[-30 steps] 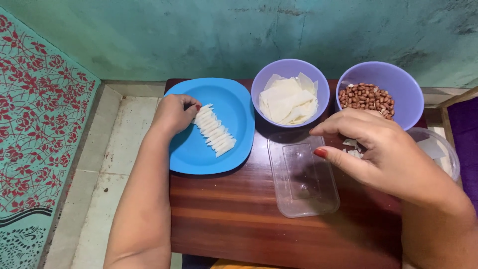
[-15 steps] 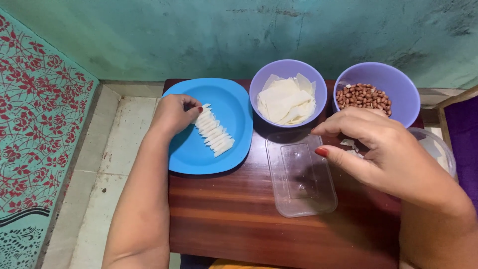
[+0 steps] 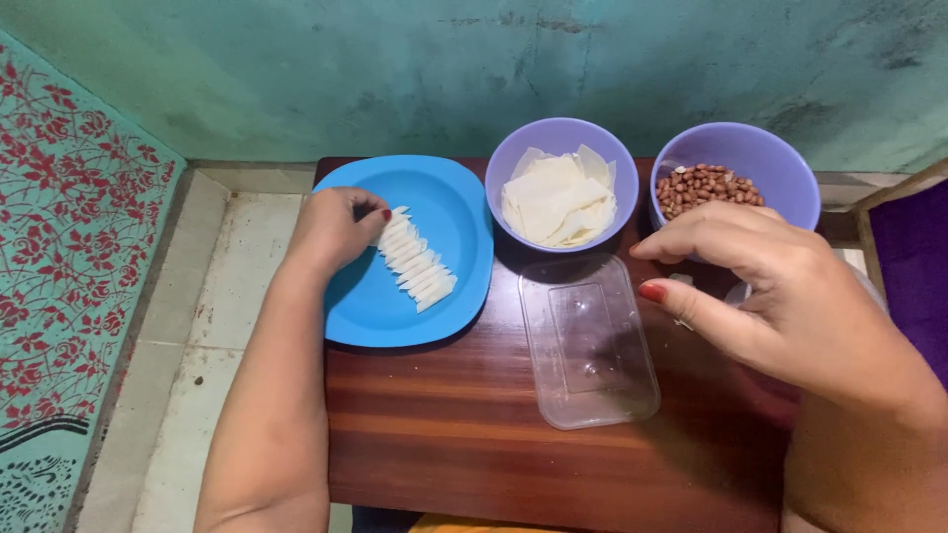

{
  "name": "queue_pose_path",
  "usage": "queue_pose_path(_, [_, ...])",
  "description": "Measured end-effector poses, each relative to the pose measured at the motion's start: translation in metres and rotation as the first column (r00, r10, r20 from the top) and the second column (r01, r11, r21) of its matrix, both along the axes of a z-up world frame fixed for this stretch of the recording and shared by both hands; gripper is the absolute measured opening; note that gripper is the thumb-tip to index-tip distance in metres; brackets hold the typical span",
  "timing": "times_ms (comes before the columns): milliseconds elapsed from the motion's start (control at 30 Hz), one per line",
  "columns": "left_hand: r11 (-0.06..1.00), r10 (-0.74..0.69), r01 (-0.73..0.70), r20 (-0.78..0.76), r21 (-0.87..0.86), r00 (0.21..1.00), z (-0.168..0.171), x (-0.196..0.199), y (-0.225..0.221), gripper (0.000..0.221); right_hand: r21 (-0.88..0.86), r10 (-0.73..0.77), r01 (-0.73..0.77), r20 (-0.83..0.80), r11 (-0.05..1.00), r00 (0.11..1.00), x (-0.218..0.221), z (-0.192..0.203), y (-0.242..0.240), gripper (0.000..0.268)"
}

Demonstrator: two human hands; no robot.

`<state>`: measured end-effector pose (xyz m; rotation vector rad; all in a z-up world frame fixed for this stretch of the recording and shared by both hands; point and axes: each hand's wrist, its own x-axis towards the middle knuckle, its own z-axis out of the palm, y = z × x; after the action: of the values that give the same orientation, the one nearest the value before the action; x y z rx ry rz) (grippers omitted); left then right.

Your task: Manually assembling peanut rolls by placing a peanut on a small wrapper and rolling it up.

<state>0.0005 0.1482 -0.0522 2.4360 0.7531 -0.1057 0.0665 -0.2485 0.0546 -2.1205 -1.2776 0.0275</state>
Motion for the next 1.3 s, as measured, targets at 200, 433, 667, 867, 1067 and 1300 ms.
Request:
queue_pose_path(200, [0.980,-0.131,0.065,0.365,0.188,0.922,0.004,0.004,-0.008,0.010,0.062,-0.099,0.099,-0.002,0.993,0.995,-0.003,0.016,-0.017,0.022])
queue_pose_path(433, [0.777,-0.628,0.500,0.510,0.381,0.588,0.010,0.056,-0.085,0.016,0.082,-0.165,0.161,0.040,0.983,0.986,-0.004,0.023,-0.036,0.023])
queue_pose_path(667, [0.672,-0.671,0.647,-0.074,0.360,0.738,-0.039,0.135,-0.130,0.018,0.097,-0.162,0.152,0.106,0.984,0.981,-0.008,0.027,-0.038,0.022])
queue_pose_path(867, [0.764,-0.587,0.592,-0.105,0.256,0.803,-0.032,0.136,-0.130,0.014,0.089,-0.152,0.142,0.121,0.986,0.981,-0.006,0.028,-0.040,0.024])
queue_pose_path(1067, [0.881,-0.473,0.467,0.129,0.075,0.872,0.005,0.110,-0.124,0.007,0.107,-0.137,0.124,0.117,0.986,0.984,-0.003,0.026,-0.033,0.023])
queue_pose_path(1300, [0.842,-0.141,0.337,0.432,-0.420,0.891,0.021,0.075,-0.117,0.008,0.079,-0.081,0.070,0.142,0.994,0.987,0.005,0.014,-0.020,0.021])
